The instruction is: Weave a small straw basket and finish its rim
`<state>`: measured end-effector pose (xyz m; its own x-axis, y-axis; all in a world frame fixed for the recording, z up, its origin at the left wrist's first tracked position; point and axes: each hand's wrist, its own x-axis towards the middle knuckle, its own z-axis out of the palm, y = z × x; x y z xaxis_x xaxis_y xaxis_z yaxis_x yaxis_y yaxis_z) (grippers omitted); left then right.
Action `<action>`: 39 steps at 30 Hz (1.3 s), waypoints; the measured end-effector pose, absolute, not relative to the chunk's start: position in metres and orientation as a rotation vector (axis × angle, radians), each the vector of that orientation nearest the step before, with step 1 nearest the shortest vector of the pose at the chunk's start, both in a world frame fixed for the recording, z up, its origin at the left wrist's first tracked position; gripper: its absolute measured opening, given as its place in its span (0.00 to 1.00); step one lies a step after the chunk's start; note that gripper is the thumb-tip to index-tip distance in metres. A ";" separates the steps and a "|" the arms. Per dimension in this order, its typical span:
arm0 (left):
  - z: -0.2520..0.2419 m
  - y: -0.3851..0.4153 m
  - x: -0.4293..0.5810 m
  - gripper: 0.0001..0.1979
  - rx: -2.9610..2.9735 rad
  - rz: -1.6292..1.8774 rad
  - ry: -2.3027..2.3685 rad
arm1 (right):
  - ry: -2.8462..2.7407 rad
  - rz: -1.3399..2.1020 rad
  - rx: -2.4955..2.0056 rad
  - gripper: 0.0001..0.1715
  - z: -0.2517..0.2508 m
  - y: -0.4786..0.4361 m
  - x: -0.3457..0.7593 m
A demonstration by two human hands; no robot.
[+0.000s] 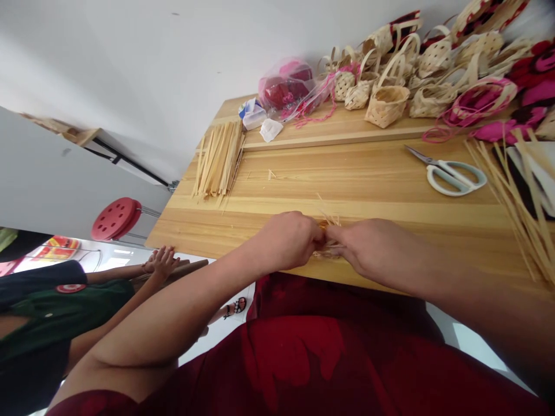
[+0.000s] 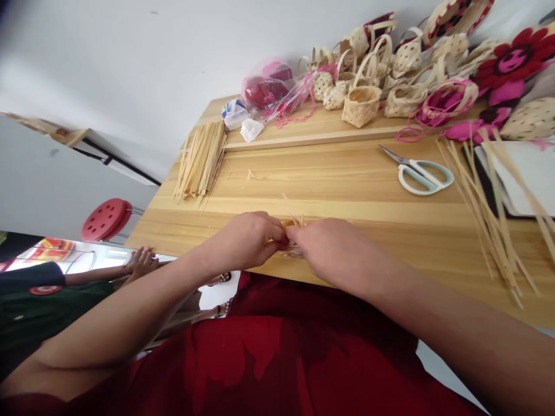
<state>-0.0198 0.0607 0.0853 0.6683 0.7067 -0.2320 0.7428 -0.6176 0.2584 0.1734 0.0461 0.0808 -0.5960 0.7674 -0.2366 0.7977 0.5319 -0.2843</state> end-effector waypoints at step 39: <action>0.100 0.083 0.006 0.14 2.507 -0.561 0.982 | 2.789 -1.022 1.404 0.08 0.061 0.047 0.194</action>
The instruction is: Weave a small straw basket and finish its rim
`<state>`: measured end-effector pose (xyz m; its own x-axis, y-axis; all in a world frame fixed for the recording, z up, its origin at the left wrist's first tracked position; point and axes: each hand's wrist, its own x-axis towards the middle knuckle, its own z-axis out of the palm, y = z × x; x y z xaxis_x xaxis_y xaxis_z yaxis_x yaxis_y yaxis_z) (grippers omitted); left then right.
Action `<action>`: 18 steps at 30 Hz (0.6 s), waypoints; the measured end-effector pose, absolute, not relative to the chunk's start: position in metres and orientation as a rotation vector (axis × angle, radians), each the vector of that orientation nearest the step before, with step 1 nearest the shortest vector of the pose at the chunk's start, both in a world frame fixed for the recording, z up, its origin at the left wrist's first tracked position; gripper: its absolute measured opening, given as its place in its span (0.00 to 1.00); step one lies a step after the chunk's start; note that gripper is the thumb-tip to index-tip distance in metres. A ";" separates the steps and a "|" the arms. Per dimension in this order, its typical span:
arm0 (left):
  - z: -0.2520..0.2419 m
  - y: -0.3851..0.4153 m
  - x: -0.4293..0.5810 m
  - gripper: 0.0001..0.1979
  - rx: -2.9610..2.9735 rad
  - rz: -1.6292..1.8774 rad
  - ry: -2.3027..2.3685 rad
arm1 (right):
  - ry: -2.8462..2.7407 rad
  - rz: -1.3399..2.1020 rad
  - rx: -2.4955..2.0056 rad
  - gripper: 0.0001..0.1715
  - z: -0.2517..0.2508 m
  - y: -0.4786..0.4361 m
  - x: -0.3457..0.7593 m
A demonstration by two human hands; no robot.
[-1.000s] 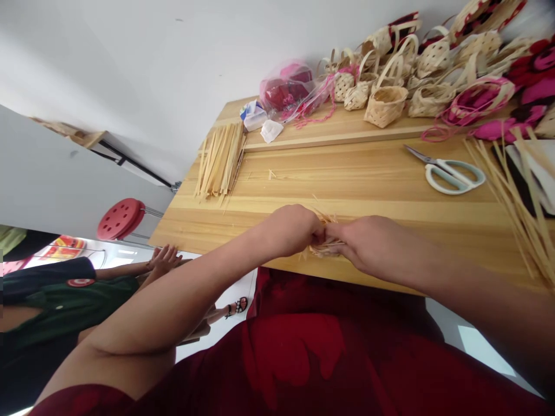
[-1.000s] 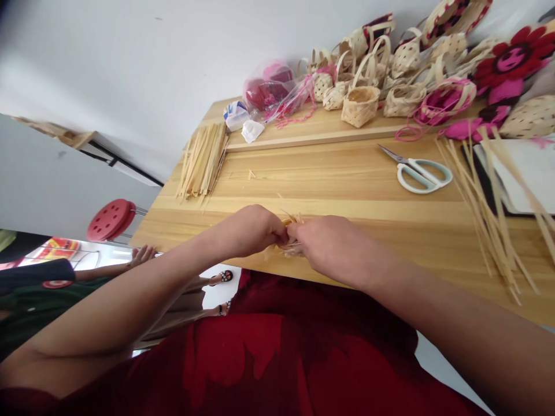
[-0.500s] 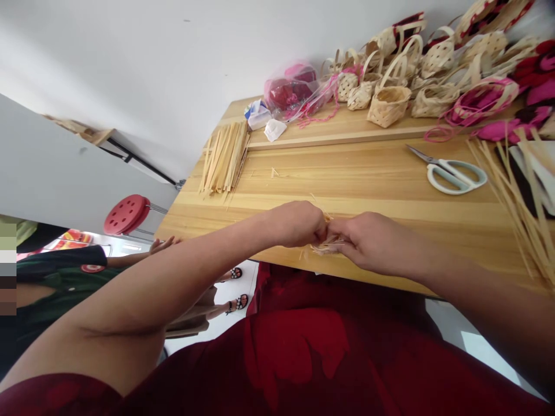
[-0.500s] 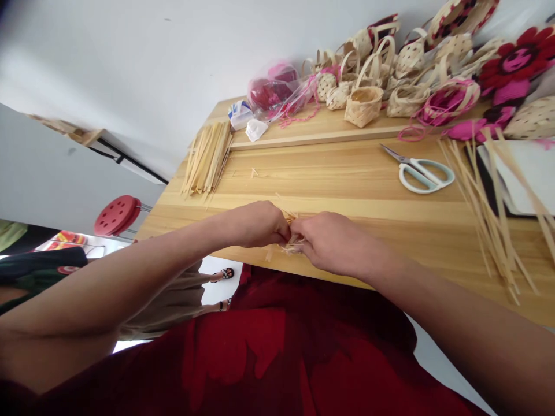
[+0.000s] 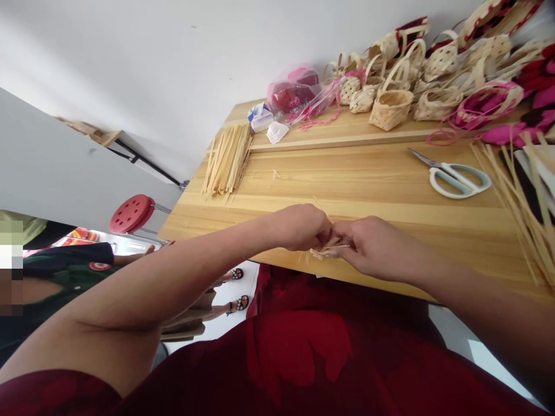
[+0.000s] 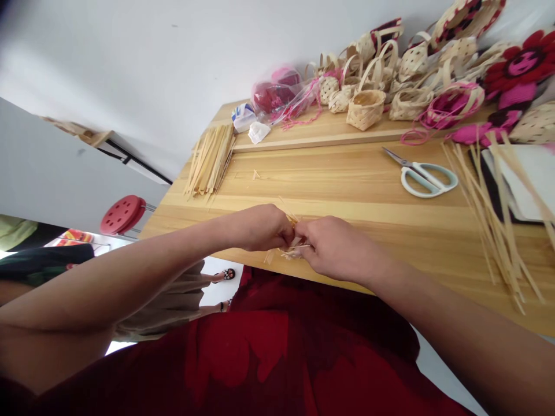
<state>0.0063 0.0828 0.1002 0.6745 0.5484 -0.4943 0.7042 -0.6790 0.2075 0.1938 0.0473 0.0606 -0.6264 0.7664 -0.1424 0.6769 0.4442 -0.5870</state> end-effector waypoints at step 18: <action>0.090 0.079 -0.014 0.15 2.376 -0.254 0.888 | -2.593 0.791 -1.246 0.11 0.052 0.035 0.195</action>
<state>-0.0145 0.0785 0.0897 0.7598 0.5386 -0.3641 0.6496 -0.6077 0.4569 0.1950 0.0352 0.0525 -0.6409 0.7631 -0.0834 0.6797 0.5136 -0.5237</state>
